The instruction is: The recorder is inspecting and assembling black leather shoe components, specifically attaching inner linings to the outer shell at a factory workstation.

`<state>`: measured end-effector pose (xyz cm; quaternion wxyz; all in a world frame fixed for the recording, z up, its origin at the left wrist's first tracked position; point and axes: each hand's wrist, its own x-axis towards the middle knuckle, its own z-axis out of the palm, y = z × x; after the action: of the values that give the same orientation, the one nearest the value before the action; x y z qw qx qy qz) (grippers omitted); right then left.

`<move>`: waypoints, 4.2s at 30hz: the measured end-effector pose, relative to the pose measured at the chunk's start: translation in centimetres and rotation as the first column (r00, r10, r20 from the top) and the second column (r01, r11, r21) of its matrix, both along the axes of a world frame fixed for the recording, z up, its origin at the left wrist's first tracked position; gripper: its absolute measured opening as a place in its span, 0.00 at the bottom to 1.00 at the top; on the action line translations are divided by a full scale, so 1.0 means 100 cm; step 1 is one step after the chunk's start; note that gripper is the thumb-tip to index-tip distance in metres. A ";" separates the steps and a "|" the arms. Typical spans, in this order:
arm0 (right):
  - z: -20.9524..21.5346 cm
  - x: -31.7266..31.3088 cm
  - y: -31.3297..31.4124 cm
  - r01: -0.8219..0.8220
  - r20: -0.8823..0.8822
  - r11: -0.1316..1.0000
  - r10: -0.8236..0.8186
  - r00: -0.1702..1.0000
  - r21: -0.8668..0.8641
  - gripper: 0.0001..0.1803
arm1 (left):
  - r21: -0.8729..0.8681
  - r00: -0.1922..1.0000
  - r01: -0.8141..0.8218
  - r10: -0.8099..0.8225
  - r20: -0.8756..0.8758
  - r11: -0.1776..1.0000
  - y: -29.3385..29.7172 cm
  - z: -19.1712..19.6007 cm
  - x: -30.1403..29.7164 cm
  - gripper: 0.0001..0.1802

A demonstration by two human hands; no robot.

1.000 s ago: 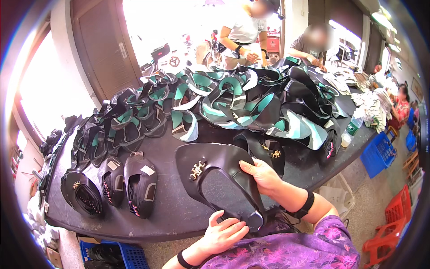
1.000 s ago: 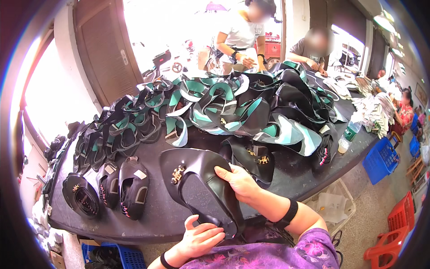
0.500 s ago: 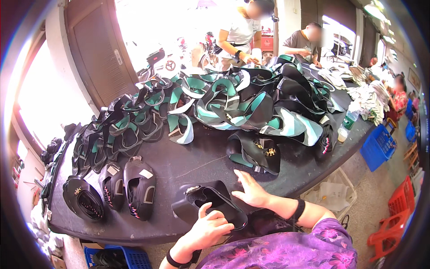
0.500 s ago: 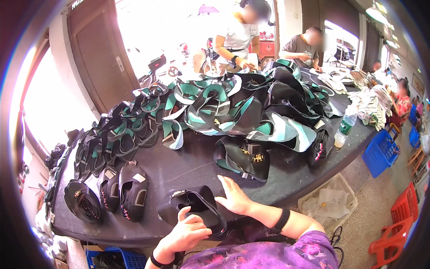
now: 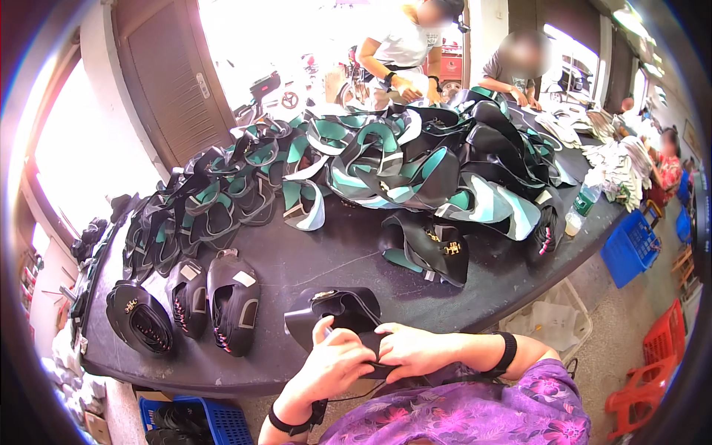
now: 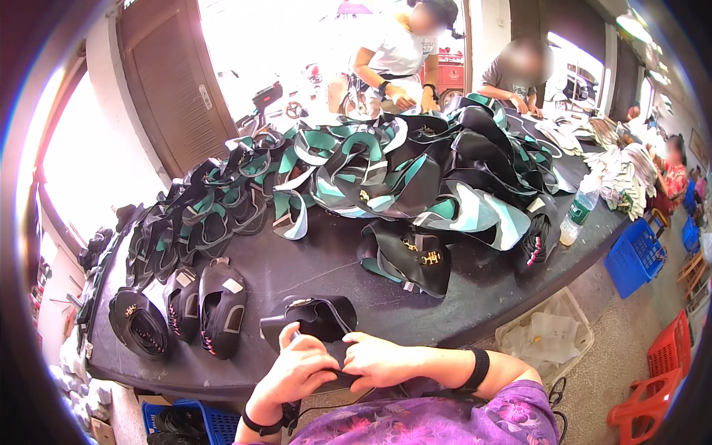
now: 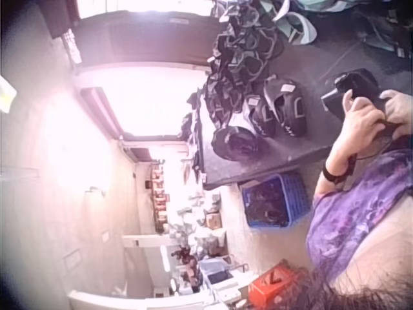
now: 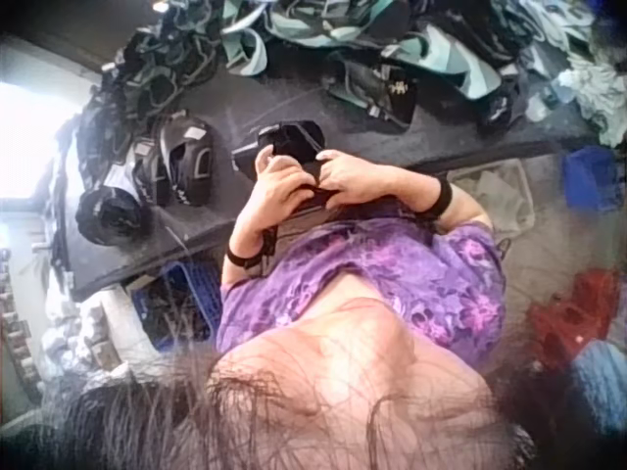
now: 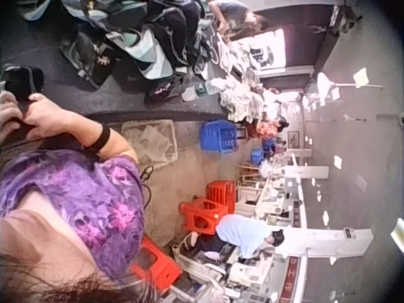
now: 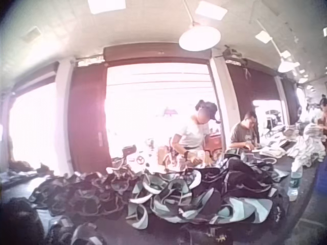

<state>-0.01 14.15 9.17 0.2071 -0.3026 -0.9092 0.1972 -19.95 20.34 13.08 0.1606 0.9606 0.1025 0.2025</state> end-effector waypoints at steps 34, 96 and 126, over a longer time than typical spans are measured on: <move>-0.005 0.006 -0.016 0.420 -0.207 0.872 -0.472 0.857 -0.251 0.10 | -0.861 0.754 0.473 0.592 0.285 -0.188 -0.005 -0.069 0.026 0.22; -0.025 0.061 -0.004 -0.263 -0.740 0.700 -0.665 0.097 -0.664 0.15 | -0.848 0.738 0.524 0.458 0.496 0.075 0.045 -0.042 0.015 0.20; -0.011 0.080 0.009 -0.537 -0.783 0.589 -0.566 0.258 -0.603 0.21 | -0.890 0.871 0.456 0.201 0.447 0.002 0.046 -0.005 0.009 0.23</move>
<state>8.01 15.05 8.11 0.5537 -0.1808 -0.3729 0.7222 -19.07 24.97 12.56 0.8230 0.4912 0.0807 0.2737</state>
